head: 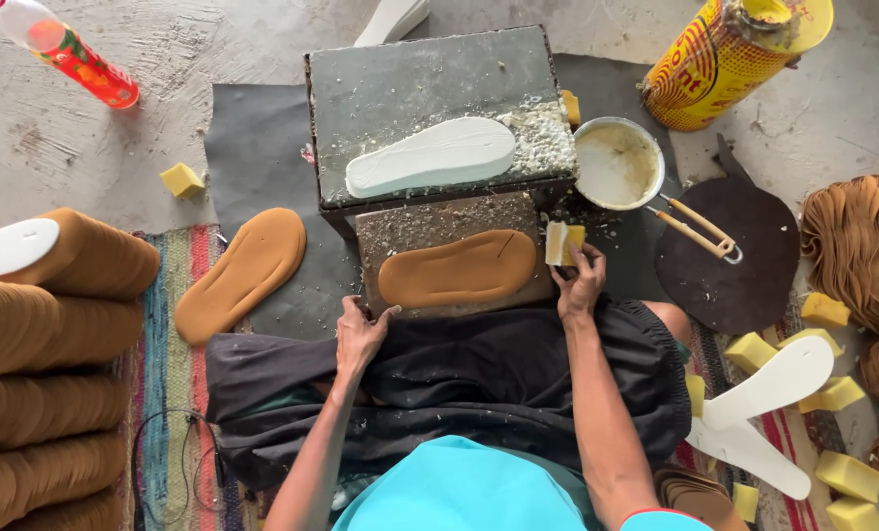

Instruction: The person applies glue to white insoles using a yellow sponge, then presses each insole onto a brown sole. They repeat this process for multiple pairs, stacking the finished sandals to the left.

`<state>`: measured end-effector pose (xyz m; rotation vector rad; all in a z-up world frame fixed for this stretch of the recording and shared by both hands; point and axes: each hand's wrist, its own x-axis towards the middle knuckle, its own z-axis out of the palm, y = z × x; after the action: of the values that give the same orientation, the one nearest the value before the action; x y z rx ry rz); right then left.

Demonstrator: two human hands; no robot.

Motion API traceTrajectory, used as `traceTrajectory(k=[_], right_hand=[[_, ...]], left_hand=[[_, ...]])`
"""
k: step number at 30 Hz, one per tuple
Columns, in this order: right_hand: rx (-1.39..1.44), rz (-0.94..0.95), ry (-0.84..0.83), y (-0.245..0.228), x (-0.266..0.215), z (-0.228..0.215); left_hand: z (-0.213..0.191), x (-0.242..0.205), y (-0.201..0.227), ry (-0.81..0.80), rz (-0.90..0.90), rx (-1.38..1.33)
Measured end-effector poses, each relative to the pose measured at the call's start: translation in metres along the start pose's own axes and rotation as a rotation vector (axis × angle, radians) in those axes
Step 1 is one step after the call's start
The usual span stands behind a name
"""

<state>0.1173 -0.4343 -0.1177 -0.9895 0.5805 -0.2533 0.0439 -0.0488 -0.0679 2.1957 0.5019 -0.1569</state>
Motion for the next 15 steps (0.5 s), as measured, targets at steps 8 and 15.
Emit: traceTrajectory(k=[8, 15], right_hand=[[0.109, -0.095, 0.006, -0.023, -0.023, 0.004], [-0.232, -0.507, -0.186, -0.082, -0.009, 0.073]], left_hand=[[-0.049, 0.011, 0.038, 0.433, 0.568, 0.034], [-0.143, 0.115, 0.161, 0.245, 1.14, 0.461]])
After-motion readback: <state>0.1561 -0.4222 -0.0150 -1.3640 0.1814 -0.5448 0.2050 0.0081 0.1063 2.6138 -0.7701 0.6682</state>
